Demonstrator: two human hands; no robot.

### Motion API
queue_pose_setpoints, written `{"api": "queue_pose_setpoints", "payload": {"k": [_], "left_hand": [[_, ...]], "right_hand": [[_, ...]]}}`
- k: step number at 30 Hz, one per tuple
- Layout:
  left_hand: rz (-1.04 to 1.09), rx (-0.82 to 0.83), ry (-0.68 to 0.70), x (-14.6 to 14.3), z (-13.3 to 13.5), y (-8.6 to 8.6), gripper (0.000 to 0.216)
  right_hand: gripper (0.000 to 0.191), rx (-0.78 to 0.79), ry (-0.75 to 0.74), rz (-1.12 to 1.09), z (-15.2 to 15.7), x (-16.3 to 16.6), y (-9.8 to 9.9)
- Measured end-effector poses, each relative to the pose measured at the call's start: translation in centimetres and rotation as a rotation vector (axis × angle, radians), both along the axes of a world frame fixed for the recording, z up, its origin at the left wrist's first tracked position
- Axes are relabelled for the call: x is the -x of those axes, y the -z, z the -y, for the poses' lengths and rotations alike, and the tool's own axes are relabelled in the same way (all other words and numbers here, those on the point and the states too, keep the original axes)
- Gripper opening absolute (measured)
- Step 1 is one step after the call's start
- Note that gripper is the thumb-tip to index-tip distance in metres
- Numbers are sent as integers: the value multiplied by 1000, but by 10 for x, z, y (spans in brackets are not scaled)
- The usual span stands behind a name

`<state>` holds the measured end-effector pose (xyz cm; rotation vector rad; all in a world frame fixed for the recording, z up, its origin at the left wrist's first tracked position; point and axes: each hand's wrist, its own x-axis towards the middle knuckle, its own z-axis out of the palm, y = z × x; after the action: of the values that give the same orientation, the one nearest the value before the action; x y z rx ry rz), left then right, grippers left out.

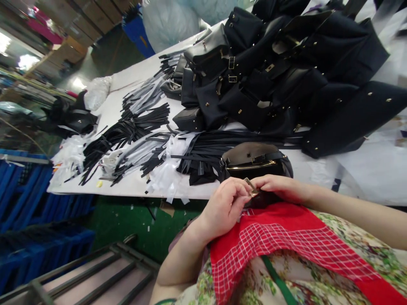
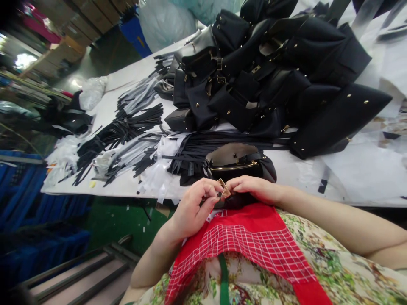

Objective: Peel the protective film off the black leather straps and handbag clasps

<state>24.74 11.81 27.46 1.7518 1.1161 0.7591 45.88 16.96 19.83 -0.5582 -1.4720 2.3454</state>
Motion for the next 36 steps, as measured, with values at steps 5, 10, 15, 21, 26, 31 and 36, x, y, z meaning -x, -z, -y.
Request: {"api": "queue_pose_setpoints", "payload": {"k": [5,10,15,21,26,31,36], "left_hand": [[128,271,-3,-15,4,9,12],[183,474,25,-11,6,19,18],[308,472,-333,16,1,39,30],[355,416,-758,50,0,72,35],[369,395,-896,61,7,90,25],[458,476,-920,66,15,101,18],[522,531,-845,71,25,107,23]], "right_hand": [[54,-181,59,112,3,5,0],[58,-332,294,423,4,9,7],[53,-525,657,740,-48,-16,45],[45,-933,948,944,-96,-31,62],[58,-1207,-16,946,-56,4,101],[87,-1231,-137,1202,-54,15,149],[33,-1218,-289,1208,-82,11,148]]}}
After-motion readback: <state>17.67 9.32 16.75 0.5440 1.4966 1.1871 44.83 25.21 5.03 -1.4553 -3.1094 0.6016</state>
